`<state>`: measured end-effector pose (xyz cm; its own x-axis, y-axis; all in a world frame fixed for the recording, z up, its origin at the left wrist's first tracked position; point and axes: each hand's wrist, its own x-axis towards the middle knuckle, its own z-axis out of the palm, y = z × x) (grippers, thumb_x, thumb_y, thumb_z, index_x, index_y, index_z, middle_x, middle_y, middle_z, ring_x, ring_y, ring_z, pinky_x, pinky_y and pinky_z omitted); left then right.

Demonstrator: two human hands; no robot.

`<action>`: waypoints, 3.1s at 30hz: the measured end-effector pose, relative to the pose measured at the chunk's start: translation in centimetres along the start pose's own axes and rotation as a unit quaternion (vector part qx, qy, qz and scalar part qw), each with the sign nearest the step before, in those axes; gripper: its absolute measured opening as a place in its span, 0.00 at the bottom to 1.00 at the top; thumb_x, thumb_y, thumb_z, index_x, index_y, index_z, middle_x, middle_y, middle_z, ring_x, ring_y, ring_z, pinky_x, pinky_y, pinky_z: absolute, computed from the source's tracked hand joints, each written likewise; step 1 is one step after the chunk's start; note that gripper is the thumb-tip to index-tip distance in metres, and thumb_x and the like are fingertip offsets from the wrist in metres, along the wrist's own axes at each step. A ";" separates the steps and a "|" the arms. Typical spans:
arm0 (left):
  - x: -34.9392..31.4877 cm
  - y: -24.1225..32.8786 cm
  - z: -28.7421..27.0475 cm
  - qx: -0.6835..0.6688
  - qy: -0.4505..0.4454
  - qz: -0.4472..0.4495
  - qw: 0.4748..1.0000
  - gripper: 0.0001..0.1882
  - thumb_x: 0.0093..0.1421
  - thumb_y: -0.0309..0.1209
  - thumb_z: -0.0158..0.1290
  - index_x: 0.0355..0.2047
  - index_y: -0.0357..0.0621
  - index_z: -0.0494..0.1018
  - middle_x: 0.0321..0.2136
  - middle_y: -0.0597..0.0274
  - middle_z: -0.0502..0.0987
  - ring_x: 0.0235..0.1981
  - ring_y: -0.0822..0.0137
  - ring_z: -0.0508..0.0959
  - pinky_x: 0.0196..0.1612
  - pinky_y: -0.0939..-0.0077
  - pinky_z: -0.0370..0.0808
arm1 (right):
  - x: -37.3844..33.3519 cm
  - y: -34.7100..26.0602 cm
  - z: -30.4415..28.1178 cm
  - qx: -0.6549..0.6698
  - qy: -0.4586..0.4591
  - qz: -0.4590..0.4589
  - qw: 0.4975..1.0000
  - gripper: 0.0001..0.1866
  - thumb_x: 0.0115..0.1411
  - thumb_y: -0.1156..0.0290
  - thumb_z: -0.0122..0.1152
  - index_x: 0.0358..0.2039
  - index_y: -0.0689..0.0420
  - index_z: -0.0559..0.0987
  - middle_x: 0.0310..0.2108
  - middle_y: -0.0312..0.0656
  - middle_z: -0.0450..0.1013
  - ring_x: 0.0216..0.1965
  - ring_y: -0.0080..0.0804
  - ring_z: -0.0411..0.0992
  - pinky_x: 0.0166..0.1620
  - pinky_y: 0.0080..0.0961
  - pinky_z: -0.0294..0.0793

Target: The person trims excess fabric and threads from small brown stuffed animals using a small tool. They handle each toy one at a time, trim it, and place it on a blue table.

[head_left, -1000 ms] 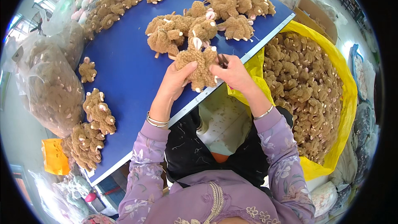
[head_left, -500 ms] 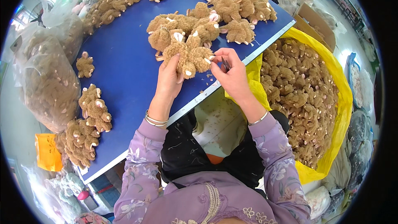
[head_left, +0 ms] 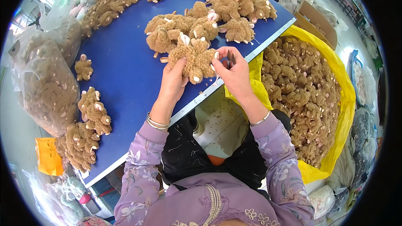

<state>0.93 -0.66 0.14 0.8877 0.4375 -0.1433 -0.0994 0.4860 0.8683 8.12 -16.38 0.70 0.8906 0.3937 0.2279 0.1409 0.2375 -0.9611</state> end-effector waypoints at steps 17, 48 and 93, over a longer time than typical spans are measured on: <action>0.5 -0.5 -1.0 0.031 -0.040 -0.026 0.998 0.14 0.66 0.33 0.46 0.47 0.36 0.70 0.34 0.61 0.77 0.18 0.80 0.71 0.14 0.87 0.60 | 0.0 -0.8 -0.6 -0.143 -0.043 -0.048 0.988 0.06 0.56 0.78 0.63 0.33 0.58 0.75 0.23 0.26 0.68 0.25 0.09 0.62 0.27 0.10 0.61; 0.6 0.0 -0.5 0.113 0.031 0.047 0.992 0.11 0.66 0.32 0.45 0.41 0.37 0.70 0.22 0.64 0.74 0.14 0.76 0.70 0.11 0.81 0.60 | -1.0 -1.1 0.0 -0.224 -0.107 -0.094 0.964 0.10 0.52 0.75 0.63 0.34 0.58 0.73 0.21 0.36 0.69 0.22 0.22 0.67 0.28 0.19 0.68; 1.1 -1.1 -0.9 0.111 -0.028 0.073 0.991 0.13 0.65 0.35 0.49 0.43 0.39 0.73 0.25 0.68 0.76 0.17 0.79 0.71 0.17 0.84 0.65 | -0.3 -0.3 -0.3 -0.084 -0.002 -0.029 0.996 0.08 0.55 0.79 0.62 0.30 0.57 0.71 0.22 0.26 0.64 0.24 0.11 0.60 0.27 0.11 0.62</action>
<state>1.59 -0.02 -1.45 0.8951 0.4457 0.0121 -0.1321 0.2392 0.9619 7.95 -16.87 0.89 0.8768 0.3876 0.2846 0.2635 0.1078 -0.9586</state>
